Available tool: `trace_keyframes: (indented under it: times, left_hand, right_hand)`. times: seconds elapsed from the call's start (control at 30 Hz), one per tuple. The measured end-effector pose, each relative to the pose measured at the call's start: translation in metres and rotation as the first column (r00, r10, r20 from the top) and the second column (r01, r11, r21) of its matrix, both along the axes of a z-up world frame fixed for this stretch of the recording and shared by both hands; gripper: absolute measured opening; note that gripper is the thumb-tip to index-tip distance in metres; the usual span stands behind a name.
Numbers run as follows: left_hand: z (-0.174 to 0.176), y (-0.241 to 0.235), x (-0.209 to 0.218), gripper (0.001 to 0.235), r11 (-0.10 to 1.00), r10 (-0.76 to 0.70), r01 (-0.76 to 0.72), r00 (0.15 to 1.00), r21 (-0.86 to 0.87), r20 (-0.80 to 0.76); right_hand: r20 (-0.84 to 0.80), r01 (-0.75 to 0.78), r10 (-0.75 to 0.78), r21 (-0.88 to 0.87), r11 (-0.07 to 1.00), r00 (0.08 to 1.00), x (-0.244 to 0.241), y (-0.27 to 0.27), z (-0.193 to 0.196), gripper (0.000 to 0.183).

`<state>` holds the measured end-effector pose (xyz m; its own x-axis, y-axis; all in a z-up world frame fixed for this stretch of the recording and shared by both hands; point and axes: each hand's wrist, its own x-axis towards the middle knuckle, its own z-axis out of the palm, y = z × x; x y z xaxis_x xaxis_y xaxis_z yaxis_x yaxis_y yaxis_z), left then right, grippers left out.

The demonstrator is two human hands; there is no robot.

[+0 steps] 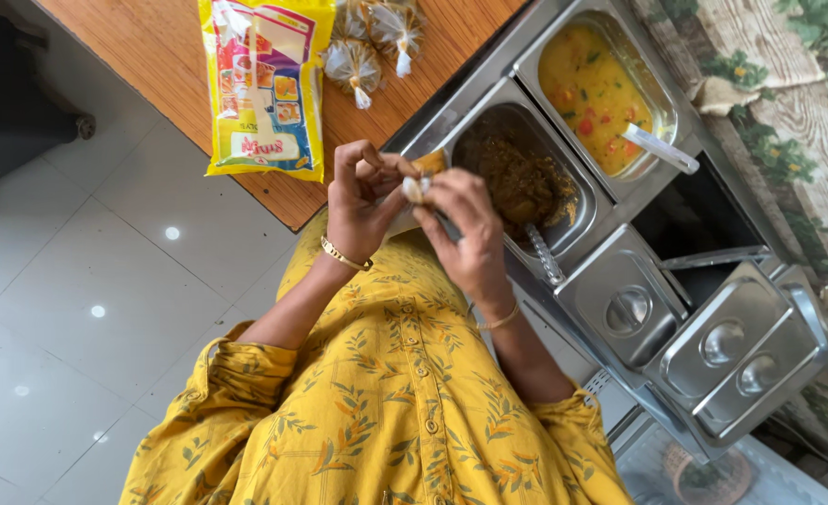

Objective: The person retrieves a small plastic bag from a drawer, brings it to a food service station, and uses a spoon to scoop a portion of cooked food from a metal container into the bag.

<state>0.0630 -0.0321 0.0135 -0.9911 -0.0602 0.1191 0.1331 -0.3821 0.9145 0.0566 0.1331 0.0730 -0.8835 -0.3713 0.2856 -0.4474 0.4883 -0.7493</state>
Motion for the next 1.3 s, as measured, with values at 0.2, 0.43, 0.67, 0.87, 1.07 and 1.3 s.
trace_keyframes:
  times: [0.2,0.43,0.67,0.87,1.07,1.3]
  left_hand:
    - [-0.004,-0.036,0.002,0.053,0.962,-0.271,0.271,0.947,0.024,0.175]
    - [0.007,-0.064,-0.009,0.077,0.708,-0.513,0.509,0.847,-0.489,0.14]
    - [-0.036,-0.099,-0.039,0.057,0.72,-0.15,0.155,0.986,-0.677,0.066]
    - [-0.101,-0.167,-0.069,0.03,0.006,0.278,0.016,0.96,-1.0,0.017]
    - [-0.123,-0.179,-0.057,0.064,-0.144,0.306,0.138,0.948,-0.98,0.088]
    - [-0.141,-0.194,-0.046,0.01,-0.04,0.207,-0.055,0.976,-0.998,-0.062]
  right_hand:
    - [0.386,0.019,0.085,-0.258,0.966,0.919,0.003,-0.004,0.006,0.019]
    - [0.226,0.011,-0.024,0.057,0.998,0.974,-0.019,-0.016,0.025,0.01]
    - [0.075,0.106,-0.106,0.008,0.994,0.992,-0.068,-0.064,0.005,0.007]
    - [0.071,0.216,-0.214,-0.021,0.976,0.974,-0.132,-0.101,-0.084,0.004]
    - [0.175,0.189,-0.226,0.208,0.96,0.958,-0.149,-0.125,-0.173,0.013]
    - [0.326,0.05,-0.108,0.181,0.982,0.939,-0.087,-0.089,-0.148,0.014]
